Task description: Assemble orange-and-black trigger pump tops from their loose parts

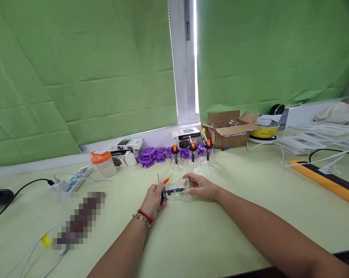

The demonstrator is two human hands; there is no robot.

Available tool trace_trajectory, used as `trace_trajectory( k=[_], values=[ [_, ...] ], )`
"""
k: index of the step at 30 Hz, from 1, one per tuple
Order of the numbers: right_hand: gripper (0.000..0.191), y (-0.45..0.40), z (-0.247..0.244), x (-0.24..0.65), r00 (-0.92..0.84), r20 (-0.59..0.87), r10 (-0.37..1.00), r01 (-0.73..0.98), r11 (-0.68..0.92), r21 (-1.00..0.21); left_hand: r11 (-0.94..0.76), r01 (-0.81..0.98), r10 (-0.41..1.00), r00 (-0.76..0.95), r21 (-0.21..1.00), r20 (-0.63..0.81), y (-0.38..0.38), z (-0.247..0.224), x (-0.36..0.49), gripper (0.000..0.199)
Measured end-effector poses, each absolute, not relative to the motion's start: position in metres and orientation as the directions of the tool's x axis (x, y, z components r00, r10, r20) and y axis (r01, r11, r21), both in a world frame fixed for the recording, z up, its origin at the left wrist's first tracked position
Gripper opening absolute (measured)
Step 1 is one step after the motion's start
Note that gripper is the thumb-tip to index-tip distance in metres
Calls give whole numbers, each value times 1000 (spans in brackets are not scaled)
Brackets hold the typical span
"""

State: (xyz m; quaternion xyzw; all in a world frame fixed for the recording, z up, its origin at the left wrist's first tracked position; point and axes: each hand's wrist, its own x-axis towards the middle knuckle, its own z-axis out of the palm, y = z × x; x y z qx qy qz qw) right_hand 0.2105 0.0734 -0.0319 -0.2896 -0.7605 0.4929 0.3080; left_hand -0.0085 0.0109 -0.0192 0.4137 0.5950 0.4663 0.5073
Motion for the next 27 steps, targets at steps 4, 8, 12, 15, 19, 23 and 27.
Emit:
trace_trajectory(
  k=[4,8,12,15,19,23,27],
  values=[
    [59,74,-35,209,-643,175,745,128,329,-935,216,29,967,-142,976,-210,11,-21,-8,43],
    [65,75,-33,212,-641,175,747,170,360,-917,193,63,971,-157,979,-182,10,-19,-9,42],
    [74,67,-22,214,-630,326,705,296,606,-739,138,131,976,-189,982,-112,8,-11,-11,39],
    [83,55,-15,205,-633,461,621,436,779,-451,49,257,973,-231,965,12,4,-5,-11,37],
    [81,44,-15,187,-600,494,629,614,758,-219,-107,376,968,-173,920,183,-5,0,-10,31],
    [65,52,-14,191,-542,610,578,664,739,-111,-260,347,955,-46,901,293,-8,0,-13,38],
    [64,77,-6,225,-264,812,520,729,659,-185,-219,333,950,-140,917,278,1,-5,-24,42]
  ],
)
